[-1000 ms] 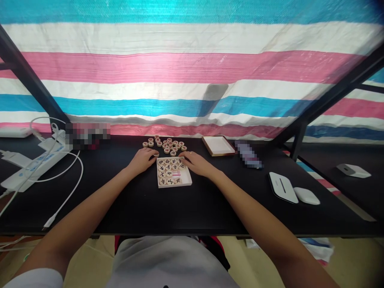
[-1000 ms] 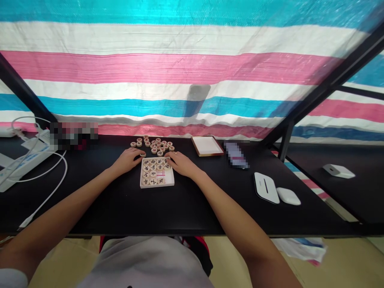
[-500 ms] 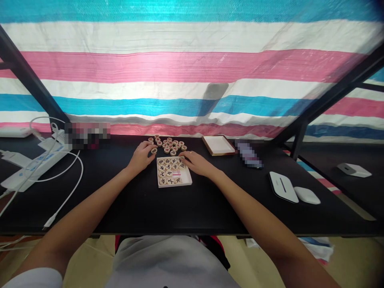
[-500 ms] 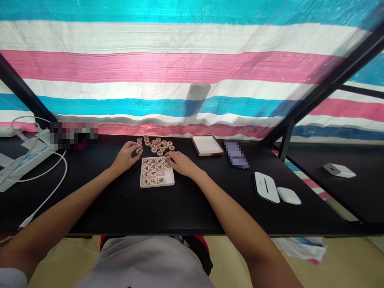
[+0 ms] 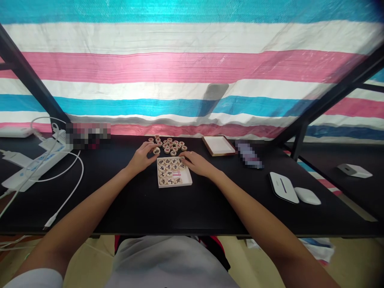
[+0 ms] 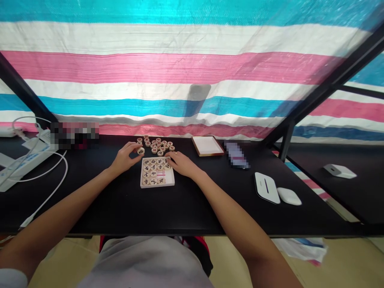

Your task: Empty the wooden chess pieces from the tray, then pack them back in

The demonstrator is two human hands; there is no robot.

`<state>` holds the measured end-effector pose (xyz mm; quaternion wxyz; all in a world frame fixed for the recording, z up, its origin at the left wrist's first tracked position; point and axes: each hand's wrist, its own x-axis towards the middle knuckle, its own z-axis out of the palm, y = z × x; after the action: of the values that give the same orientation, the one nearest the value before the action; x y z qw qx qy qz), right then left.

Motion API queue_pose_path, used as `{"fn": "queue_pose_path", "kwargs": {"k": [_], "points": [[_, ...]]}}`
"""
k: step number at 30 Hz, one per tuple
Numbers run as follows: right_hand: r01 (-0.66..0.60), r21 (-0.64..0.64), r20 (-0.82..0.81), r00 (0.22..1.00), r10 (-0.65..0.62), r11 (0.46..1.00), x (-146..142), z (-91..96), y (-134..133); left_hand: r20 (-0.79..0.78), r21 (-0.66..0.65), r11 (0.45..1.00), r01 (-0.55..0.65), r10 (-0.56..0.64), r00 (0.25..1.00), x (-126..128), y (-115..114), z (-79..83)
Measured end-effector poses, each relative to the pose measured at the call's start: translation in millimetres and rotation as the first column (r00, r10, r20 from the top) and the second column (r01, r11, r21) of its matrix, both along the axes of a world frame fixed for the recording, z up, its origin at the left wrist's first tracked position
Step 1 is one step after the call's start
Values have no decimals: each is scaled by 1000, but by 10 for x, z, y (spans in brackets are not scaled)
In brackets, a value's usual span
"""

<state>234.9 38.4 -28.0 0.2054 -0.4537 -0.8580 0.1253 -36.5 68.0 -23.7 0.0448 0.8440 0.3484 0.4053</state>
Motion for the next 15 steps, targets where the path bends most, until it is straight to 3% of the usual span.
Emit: {"fn": "queue_pose_path", "kwargs": {"k": [5,15], "points": [[-1,6,-3,1000,1,1000,2,-5,5,-20,-124,987,104,-107,994,72,-132,46],[7,8,-14,1000,-7,1000,-17,14,-10,-168,-160,941,300,-325,931,370,-462,83]]}}
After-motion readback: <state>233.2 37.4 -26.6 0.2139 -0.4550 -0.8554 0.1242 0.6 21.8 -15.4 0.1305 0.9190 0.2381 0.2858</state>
